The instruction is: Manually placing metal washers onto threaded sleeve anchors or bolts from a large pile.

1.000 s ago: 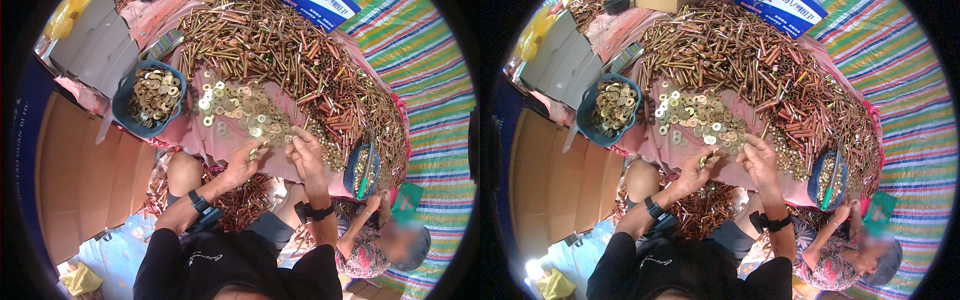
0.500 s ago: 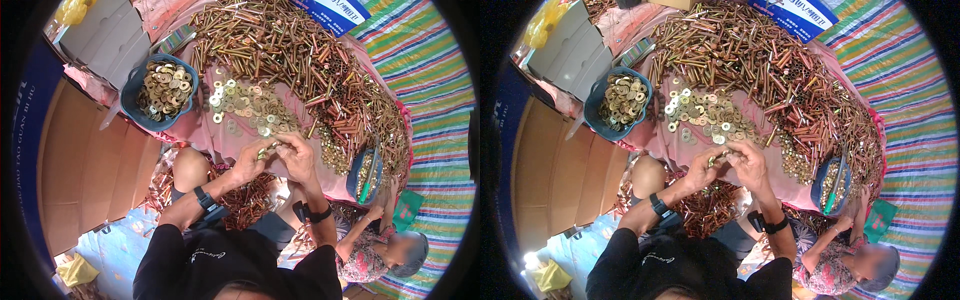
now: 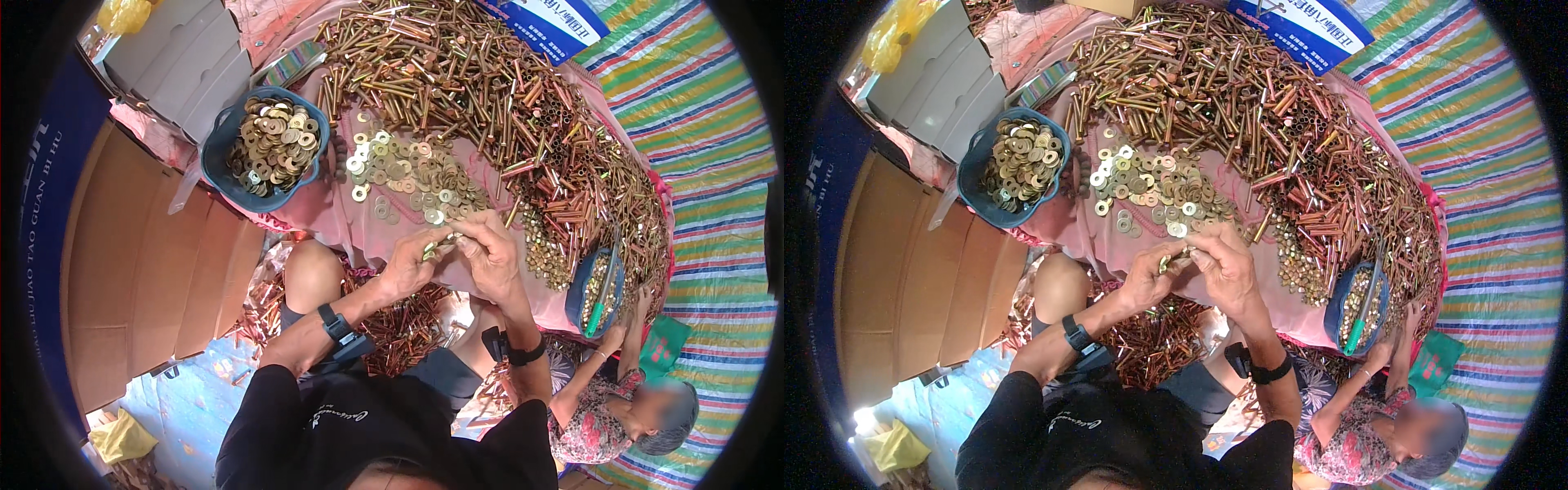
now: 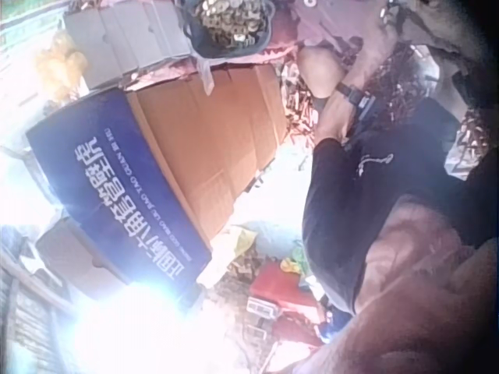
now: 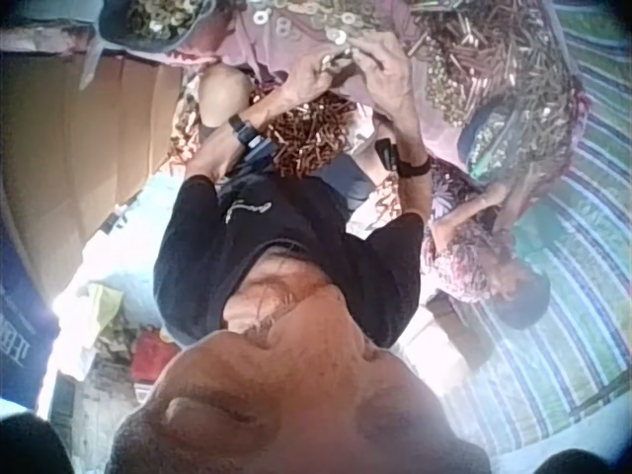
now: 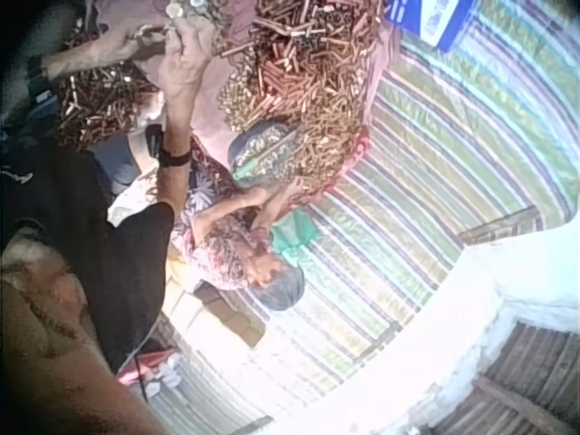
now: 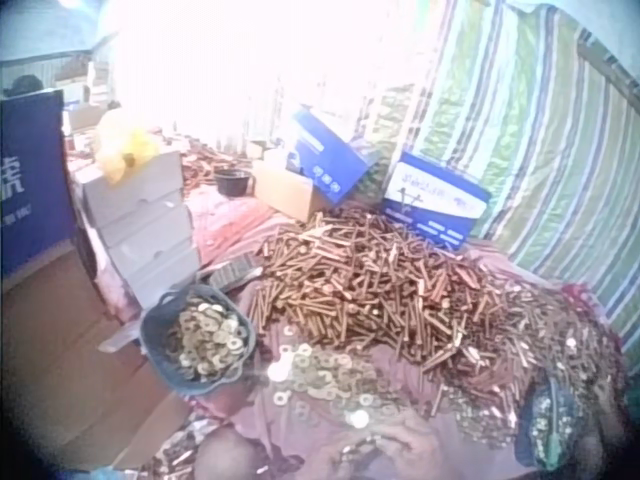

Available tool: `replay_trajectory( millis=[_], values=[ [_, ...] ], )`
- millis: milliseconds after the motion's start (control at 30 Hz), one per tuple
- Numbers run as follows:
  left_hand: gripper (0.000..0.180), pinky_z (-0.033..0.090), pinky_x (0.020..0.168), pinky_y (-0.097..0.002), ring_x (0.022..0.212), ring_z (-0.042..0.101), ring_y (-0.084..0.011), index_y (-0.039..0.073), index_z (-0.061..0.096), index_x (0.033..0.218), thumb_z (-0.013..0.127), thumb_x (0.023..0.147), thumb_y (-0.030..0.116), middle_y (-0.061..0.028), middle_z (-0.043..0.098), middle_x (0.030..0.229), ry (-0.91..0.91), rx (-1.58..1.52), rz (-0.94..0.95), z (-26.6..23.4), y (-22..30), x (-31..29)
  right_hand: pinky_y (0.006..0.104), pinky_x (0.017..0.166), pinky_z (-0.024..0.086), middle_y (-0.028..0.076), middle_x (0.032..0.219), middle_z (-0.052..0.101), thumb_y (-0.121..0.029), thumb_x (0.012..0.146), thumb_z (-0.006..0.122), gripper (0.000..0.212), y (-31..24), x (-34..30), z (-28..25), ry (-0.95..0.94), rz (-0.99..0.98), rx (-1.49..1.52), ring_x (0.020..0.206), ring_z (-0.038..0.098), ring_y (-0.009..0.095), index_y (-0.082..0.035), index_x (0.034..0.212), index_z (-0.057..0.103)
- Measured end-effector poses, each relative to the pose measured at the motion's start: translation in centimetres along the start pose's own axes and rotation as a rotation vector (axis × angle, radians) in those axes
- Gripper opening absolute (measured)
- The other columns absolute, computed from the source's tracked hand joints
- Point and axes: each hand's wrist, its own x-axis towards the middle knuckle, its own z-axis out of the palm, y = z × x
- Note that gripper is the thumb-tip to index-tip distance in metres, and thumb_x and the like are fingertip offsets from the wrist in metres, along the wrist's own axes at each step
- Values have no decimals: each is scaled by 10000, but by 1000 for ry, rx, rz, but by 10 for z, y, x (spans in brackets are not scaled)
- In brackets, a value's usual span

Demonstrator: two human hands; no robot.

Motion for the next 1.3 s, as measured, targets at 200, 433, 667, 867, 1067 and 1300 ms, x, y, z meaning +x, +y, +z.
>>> replay_trajectory(
  millis=[200,433,667,867,1067,1300],
  values=[
    [389,555,853,-404,970,710,-385,-48,641,1285,636,896,-48,-242,713,1074,-31,22,-58,-4,6,-1,360,813,542,147,1070,680,25,906,706,221,-9,0,5,45,-98,-100,963,683,293,11,1126,715],
    [434,547,901,-399,1010,704,-395,-50,631,1304,589,873,-79,-252,708,1108,-61,-20,-48,-5,6,-1,313,907,543,123,1155,699,9,967,682,211,6,-16,19,176,164,354,1058,672,189,30,1176,704],
    [515,539,930,-387,1023,704,-383,-54,601,1341,520,835,-100,-256,696,1146,-103,-34,-60,-8,1,-1,319,912,538,118,1130,707,0,966,690,207,-1,-14,21,207,155,389,1049,669,198,21,1171,699],
    [516,543,889,-390,963,701,-371,-32,609,1342,531,836,-106,-243,693,1068,-135,-34,-135,-9,9,-1,378,856,545,146,1039,720,-2,911,730,157,-2,-4,5,106,-156,-41,973,684,300,-4,1064,696],
    [492,541,877,-384,978,697,-348,-21,621,1305,543,829,-118,-228,694,1073,-105,-62,-101,-6,9,0,299,746,563,121,1013,720,-45,942,744,182,-4,-11,15,212,123,180,830,689,168,20,1107,699],
    [513,535,905,-394,988,693,-366,-20,618,1302,502,810,-108,-231,698,1081,-177,-25,-151,-11,15,-1,241,702,539,32,909,703,-85,954,758,191,7,-15,11,91,326,336,805,646,80,36,1094,714]
  ],
)
